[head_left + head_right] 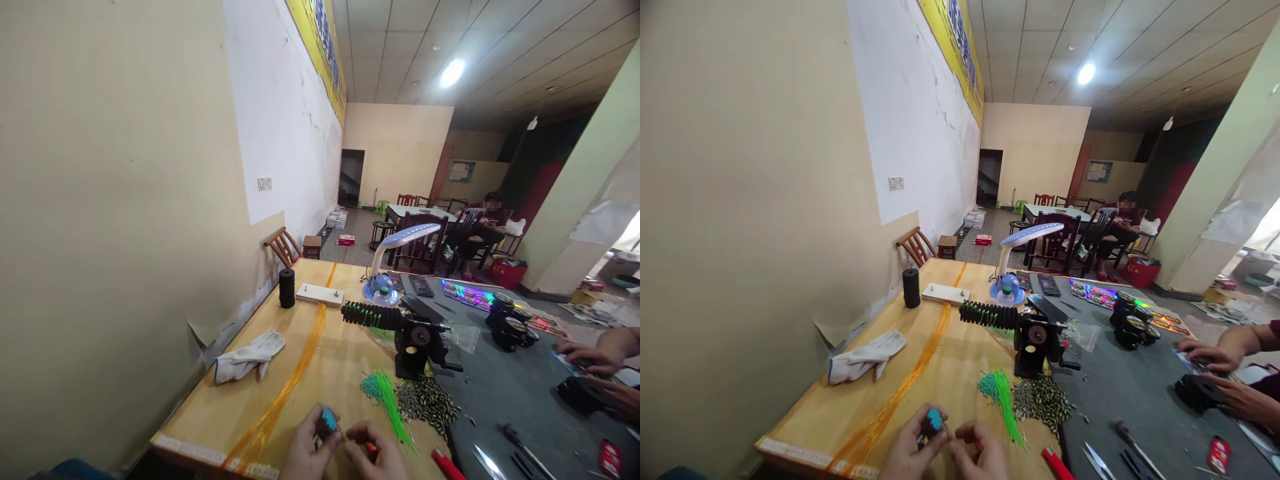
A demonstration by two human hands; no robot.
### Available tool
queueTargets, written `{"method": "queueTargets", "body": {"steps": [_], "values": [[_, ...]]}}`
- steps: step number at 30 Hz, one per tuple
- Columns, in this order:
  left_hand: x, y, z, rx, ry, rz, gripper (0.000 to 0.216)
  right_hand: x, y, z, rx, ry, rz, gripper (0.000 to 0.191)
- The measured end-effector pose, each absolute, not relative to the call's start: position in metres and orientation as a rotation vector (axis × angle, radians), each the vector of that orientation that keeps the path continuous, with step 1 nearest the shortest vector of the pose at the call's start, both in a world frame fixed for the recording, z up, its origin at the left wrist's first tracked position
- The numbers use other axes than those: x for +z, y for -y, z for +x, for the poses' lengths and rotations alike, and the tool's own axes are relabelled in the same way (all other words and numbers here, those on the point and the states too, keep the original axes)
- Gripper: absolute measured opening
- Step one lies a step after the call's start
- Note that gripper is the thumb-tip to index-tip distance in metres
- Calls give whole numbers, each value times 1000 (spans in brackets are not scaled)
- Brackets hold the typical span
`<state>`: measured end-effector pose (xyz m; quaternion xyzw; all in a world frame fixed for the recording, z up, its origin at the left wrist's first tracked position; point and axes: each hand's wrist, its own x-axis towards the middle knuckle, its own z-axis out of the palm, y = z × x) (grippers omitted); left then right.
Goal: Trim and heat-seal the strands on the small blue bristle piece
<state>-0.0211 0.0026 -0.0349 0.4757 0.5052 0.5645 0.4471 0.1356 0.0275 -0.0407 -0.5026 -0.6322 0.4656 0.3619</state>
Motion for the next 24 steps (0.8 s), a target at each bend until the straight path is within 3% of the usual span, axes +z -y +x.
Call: {"method": "queueTargets", "body": {"steps": [5, 10, 14, 16, 21, 24], "values": [[-31, 0, -17, 1177, -1211, 1402, 10, -1, -37, 132, 1198, 1543, -1224, 38], [-34, 0, -12, 1034, -1212, 1533, 24, 8, -44, 111, 1278, 1459, -1217, 24], [-33, 2, -12, 993, -1157, 1572, 14, 4, -43, 113, 1339, 1332, -1152, 23], [-30, 4, -14, 1046, -1157, 1559, 11, 1, -41, 119, 1375, 1234, -1122, 28], [-21, 6, -12, 1319, -1259, 1120, 35, -13, -27, 127, 1402, 959, -1087, 37], [-17, 7, 1, 1440, -1186, 1099, 36, -21, -16, 123, 1511, 770, -999, 38]]}}
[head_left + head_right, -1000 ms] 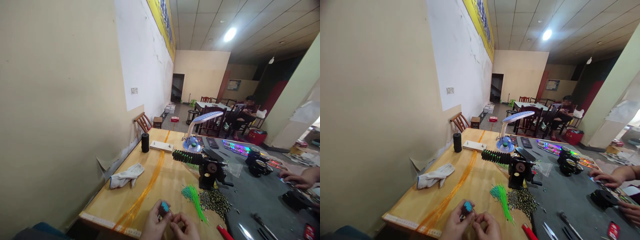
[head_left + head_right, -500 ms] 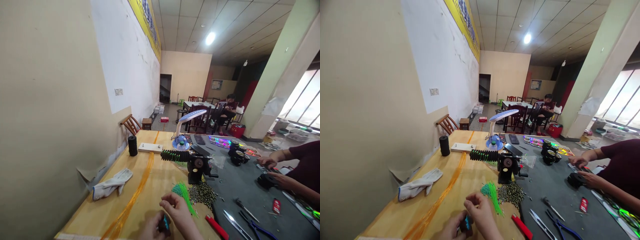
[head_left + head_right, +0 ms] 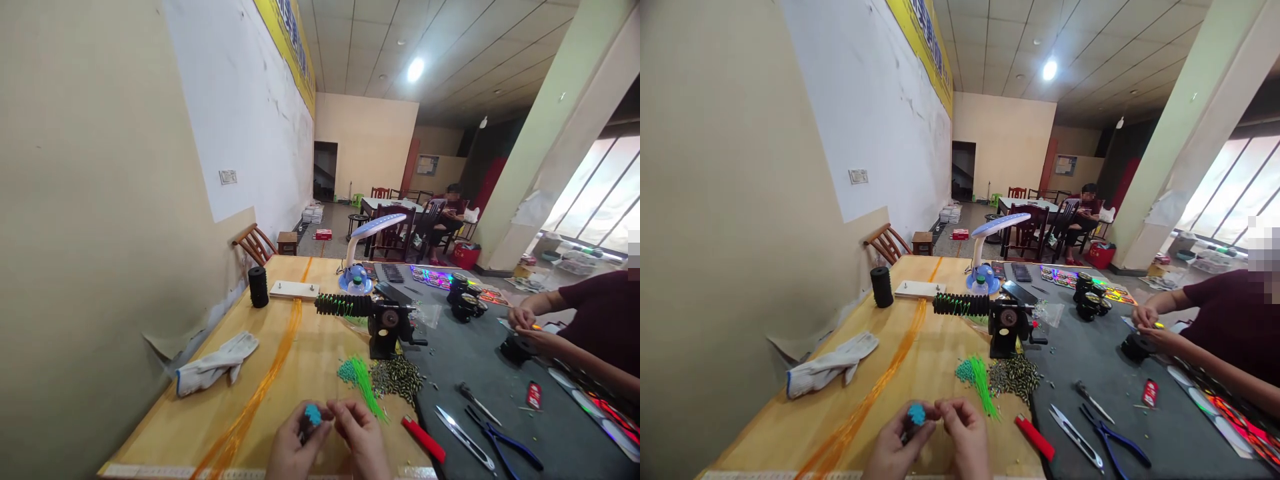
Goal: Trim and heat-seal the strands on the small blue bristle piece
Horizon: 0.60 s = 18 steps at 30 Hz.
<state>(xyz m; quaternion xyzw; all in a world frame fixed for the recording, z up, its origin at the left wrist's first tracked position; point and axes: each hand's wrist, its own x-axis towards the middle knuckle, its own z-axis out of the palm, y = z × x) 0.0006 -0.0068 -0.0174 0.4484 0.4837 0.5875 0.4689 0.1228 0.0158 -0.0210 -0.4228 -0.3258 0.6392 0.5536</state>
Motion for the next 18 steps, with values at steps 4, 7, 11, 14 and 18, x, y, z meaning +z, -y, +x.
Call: {"method": "queueTargets", "body": {"steps": [4, 7, 11, 14, 18], "values": [[-16, 10, 15, 1423, -1164, 1135, 34, -25, -3, 116, 1613, 502, -901, 40], [-16, 12, 14, 1352, -1177, 1195, 33, -27, 4, 117, 1570, 473, -903, 41], [-20, 15, 8, 1313, -1225, 1263, 34, -33, 15, 126, 1437, 608, -978, 55], [-25, 17, 9, 1352, -1268, 1247, 36, -38, 23, 131, 1357, 698, -1015, 66], [-30, 19, 10, 1327, -1328, 1316, 34, -43, 30, 133, 1329, 749, -1023, 66]]}}
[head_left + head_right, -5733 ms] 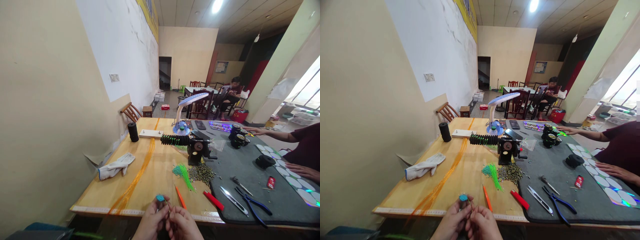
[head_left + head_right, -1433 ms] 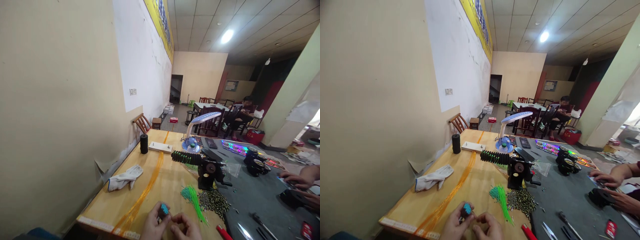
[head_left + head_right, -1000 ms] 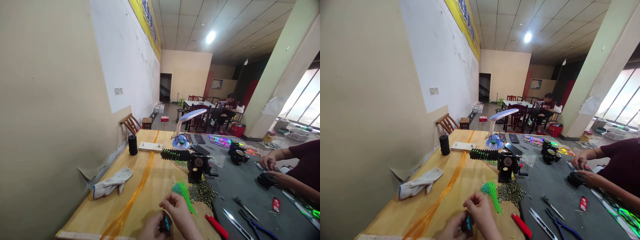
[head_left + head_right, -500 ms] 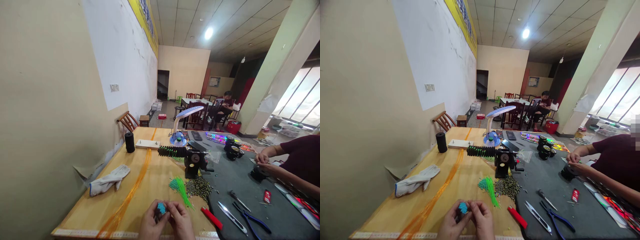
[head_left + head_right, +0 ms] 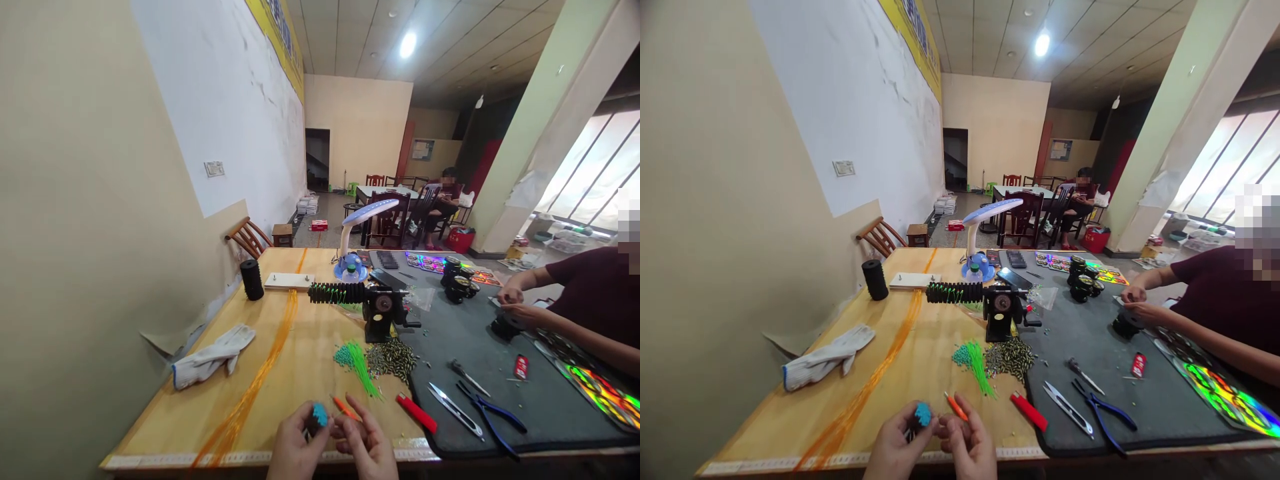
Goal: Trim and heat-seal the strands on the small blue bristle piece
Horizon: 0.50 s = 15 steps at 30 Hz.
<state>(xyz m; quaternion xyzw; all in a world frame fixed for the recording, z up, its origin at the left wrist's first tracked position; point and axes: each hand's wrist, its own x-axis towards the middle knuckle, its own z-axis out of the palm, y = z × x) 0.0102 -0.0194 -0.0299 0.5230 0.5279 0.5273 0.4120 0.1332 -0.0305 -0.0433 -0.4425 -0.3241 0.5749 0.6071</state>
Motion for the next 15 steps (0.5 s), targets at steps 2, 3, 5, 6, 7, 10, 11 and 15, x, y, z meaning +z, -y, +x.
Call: {"method": "queueTargets", "body": {"steps": [2, 3, 5, 6, 7, 10, 11, 15], "values": [[-31, 20, 10, 1300, -1350, 1371, 31, -46, 33, 133, 1323, 768, -1008, 64], [-30, 20, 9, 1287, -1358, 1399, 29, -48, 33, 132, 1319, 776, -999, 63], [-27, 21, 8, 1260, -1376, 1442, 26, -51, 34, 131, 1313, 791, -981, 62], [-25, 22, 8, 1237, -1383, 1465, 25, -53, 34, 130, 1314, 797, -970, 62], [-23, 22, 7, 1210, -1387, 1487, 24, -54, 35, 130, 1317, 803, -957, 61], [-16, 24, 5, 1132, -1384, 1545, 23, -56, 35, 129, 1332, 821, -942, 60], [-14, 24, 4, 1119, -1381, 1555, 23, -56, 35, 129, 1336, 827, -946, 60], [-11, 25, 3, 1110, -1387, 1564, 25, -59, 34, 129, 1335, 844, -949, 60]]}}
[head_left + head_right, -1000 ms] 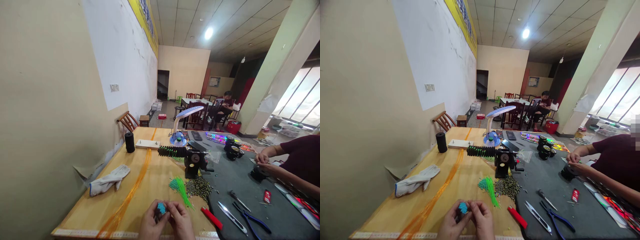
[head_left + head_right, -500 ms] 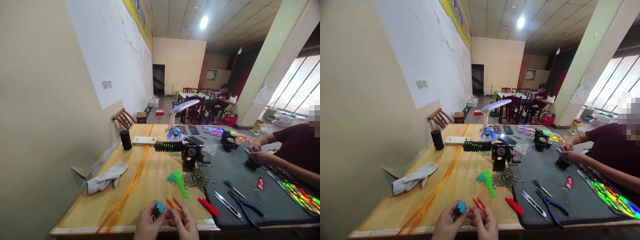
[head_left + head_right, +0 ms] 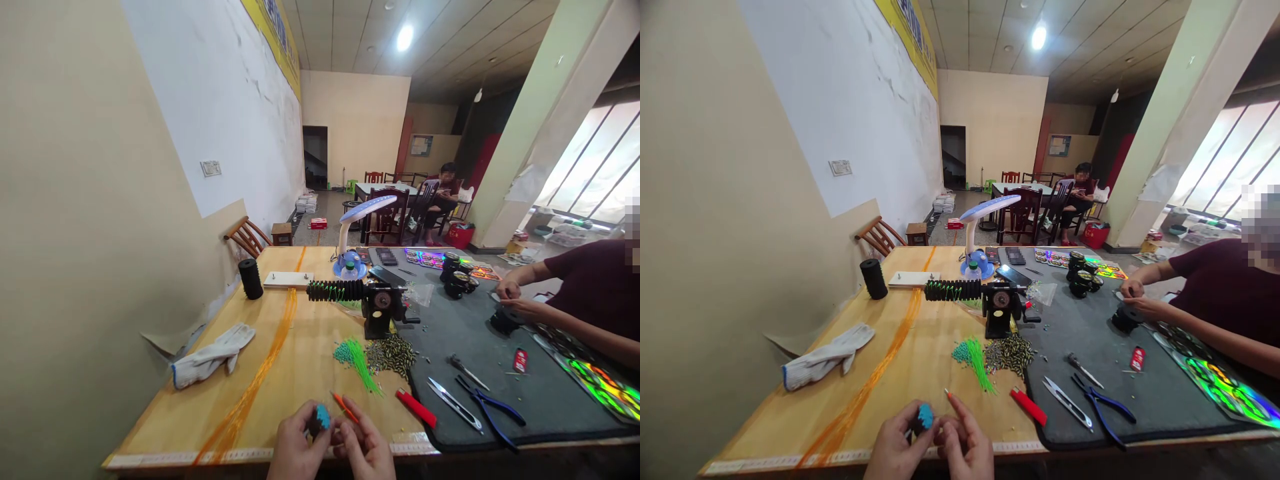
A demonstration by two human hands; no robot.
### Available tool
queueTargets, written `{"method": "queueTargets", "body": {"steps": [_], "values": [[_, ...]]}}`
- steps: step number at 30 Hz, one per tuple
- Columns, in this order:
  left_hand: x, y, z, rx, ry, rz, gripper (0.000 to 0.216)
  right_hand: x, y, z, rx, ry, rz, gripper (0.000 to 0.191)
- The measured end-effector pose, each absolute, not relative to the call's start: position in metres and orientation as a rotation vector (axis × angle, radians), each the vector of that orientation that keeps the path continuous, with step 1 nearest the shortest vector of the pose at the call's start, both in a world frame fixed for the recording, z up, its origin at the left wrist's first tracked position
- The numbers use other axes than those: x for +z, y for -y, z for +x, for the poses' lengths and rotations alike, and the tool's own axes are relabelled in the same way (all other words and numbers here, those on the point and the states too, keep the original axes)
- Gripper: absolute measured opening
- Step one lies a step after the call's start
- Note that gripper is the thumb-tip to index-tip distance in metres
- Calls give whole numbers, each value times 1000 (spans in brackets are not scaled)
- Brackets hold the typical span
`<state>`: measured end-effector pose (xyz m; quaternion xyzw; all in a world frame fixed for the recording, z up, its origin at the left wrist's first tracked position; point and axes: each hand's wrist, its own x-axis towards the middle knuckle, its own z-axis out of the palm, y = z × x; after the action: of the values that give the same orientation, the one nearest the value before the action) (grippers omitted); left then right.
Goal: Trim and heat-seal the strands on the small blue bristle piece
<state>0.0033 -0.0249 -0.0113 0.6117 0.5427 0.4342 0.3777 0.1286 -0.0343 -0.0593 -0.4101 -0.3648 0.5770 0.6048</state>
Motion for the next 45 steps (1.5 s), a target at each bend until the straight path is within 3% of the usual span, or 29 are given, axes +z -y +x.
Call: {"method": "queueTargets", "body": {"steps": [10, 25, 29, 33, 39, 42, 45], "values": [[-11, 23, 4, 1105, -1357, 1571, 26, -69, 33, 126, 1308, 831, -926, 52], [-11, 23, 5, 1117, -1355, 1562, 27, -59, 33, 136, 1251, 921, -1053, 63], [-15, 22, 4, 1184, -1350, 1525, 27, -41, 26, 185, 957, 1263, -1249, 46], [-19, 22, 3, 1228, -1337, 1486, 26, -29, 19, 244, 303, 1714, -1646, 21], [-11, 21, 0, 1131, -1332, 1545, 25, -48, 2, 268, -221, 1991, -1944, 25], [-6, 20, 0, 1109, -1322, 1551, 23, -48, -4, 264, -114, 1901, -1868, 21], [-1, 19, 0, 1114, -1302, 1560, 24, -40, 0, 248, 332, 1650, -1673, 16]]}}
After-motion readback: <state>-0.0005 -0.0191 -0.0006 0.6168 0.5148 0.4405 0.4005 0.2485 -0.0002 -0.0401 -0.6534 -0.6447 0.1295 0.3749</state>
